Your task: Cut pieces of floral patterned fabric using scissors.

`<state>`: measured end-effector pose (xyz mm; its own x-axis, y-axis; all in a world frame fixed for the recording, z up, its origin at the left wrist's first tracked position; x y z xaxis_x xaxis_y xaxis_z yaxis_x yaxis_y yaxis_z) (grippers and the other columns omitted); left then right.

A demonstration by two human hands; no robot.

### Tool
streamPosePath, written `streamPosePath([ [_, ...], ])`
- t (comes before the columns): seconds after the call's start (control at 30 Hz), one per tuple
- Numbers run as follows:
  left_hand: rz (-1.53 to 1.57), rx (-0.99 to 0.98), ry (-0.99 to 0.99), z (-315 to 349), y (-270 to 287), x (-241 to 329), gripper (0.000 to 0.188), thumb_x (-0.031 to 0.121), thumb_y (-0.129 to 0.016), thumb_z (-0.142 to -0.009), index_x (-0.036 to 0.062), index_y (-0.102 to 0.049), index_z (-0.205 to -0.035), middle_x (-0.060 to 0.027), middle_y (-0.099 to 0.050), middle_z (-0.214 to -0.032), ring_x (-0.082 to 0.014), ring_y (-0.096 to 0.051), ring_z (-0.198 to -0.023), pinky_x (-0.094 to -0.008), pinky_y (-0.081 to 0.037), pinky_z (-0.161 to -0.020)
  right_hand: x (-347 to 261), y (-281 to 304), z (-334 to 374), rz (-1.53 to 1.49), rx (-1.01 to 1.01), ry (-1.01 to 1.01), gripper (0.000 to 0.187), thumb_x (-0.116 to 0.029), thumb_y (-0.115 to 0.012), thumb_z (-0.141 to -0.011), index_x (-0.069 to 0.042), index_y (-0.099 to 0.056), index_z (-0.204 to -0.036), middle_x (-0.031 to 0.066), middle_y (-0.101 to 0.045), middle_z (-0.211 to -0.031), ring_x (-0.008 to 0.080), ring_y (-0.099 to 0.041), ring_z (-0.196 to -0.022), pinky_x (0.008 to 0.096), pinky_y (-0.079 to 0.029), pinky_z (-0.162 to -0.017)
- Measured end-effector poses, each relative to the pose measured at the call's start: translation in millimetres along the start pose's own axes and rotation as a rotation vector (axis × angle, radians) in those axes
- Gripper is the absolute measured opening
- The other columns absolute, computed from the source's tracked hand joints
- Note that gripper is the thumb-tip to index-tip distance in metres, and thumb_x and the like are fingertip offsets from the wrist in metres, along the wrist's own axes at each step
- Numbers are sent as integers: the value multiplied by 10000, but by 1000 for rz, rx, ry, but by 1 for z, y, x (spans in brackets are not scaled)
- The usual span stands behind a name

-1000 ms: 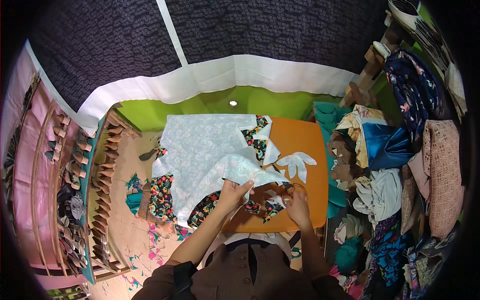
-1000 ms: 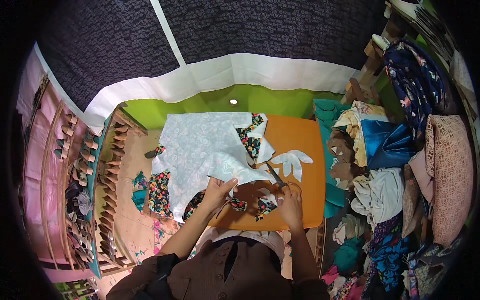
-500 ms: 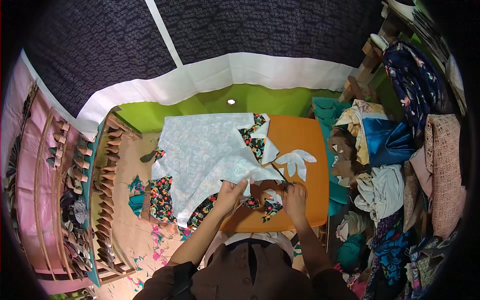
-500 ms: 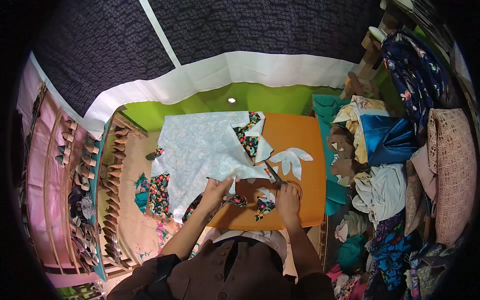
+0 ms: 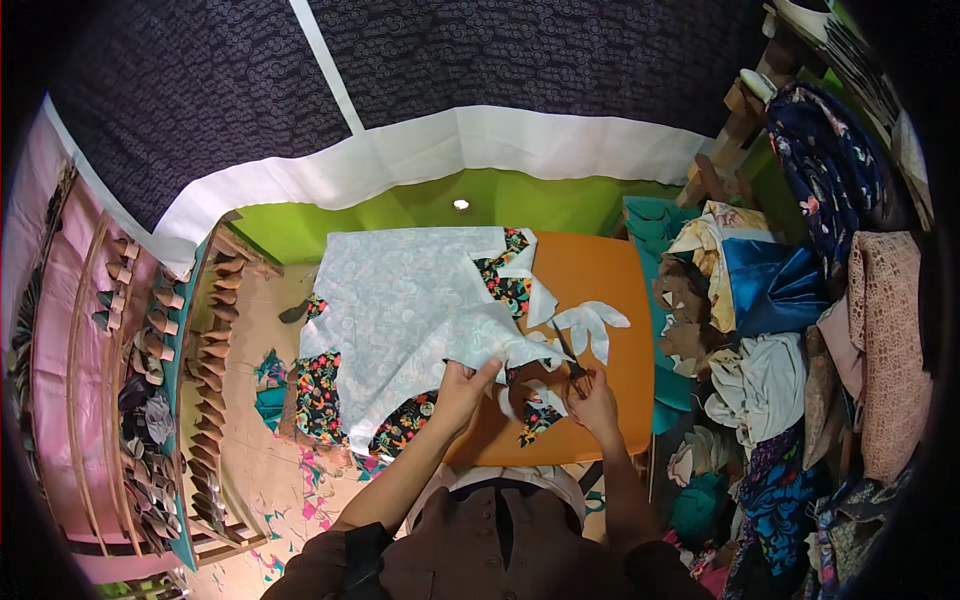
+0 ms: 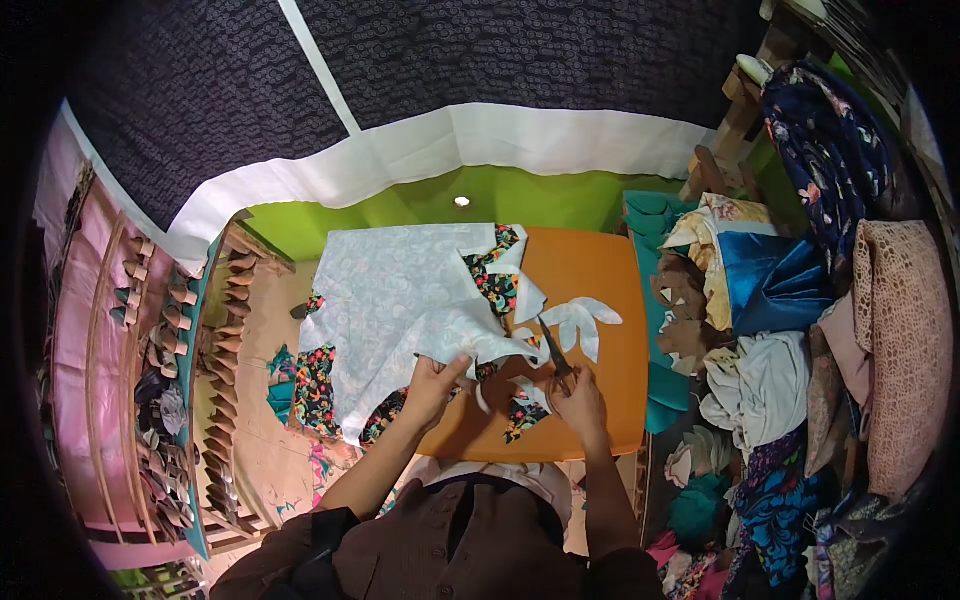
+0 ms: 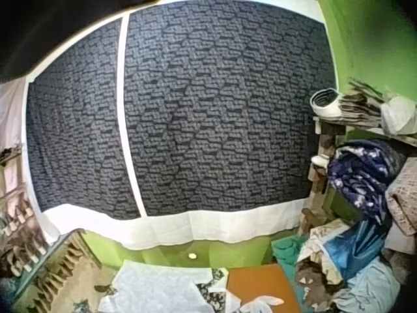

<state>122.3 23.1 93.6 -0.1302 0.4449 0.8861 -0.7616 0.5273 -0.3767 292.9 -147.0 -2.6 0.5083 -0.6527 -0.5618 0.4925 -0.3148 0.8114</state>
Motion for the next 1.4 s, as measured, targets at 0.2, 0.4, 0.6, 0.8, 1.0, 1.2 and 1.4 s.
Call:
streamPosePath([
  [0.2,33,-28,63,-4,-9,-2,218,92,-580,-799,7,-490,-978,-28,-574,-839,-88,-531,-748,-222,-419,-655,-6,4,28,-1171,-65,-133,408,-292,-525,-827,-45,-363,-1108,41,-491,-838,126,-524,-728,249,-440,-648],
  [0.4,-10,17,-5,-9,-18,1,206,73,-593,-781,7,-503,-954,-45,-577,-843,-86,-535,-692,-210,-421,-608,-112,48,76,-1315,-536,255,439,-309,-466,-865,-77,-319,-1208,27,-427,-949,106,-422,-828,200,-376,-673],
  [0.6,-195,167,-153,-4,-16,15,201,100,-626,-753,-14,-534,-891,-61,-588,-793,-100,-532,-625,-238,-419,-543,-79,-2,89,-1092,-734,-23,459,-60,-474,-842,-52,-296,-1265,13,-397,-918,101,-404,-832,191,-356,-737],
  [0.8,-554,201,-195,2,-4,10,290,185,-671,-712,-55,-551,-821,-100,-597,-709,-145,-556,-633,-264,-430,-562,-106,-9,92,-1317,-805,-142,361,-234,-377,-907,-58,-360,-1223,-5,-397,-866,78,-431,-804,191,-371,-735],
  [1.0,-552,41,-121,7,-14,2,326,107,-647,-739,-38,-480,-978,-59,-576,-800,-121,-556,-693,-230,-446,-592,-131,4,75,-1067,-713,182,517,-439,-386,-867,-57,-352,-1214,-7,-382,-832,77,-426,-694,200,-377,-631],
  [1.2,-357,-4,-160,16,-24,12,436,101,-652,-736,-23,-423,-1085,-87,-555,-939,-140,-543,-830,-254,-438,-717,-140,2,74,-1120,-701,182,550,-491,-419,-833,-62,-359,-1171,-14,-356,-797,73,-406,-652,207,-368,-581],
  [1.4,-388,-5,-137,27,-33,20,418,71,-638,-740,-44,-421,-1078,-105,-566,-916,-159,-556,-803,-274,-456,-687,-127,-10,79,-1318,-692,-81,281,-303,-346,-910,-83,-412,-1073,-36,-365,-793,46,-396,-645,181,-392,-623],
])
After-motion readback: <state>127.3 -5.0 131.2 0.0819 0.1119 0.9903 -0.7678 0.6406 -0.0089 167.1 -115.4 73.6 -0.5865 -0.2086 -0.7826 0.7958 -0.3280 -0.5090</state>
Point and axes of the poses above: each hand's wrist, its own z-axis away from the middle knuckle, its own y-axis out of the back of the hand, x = y × z, the point moved 10 cm from there along -z, towards the middle knuckle
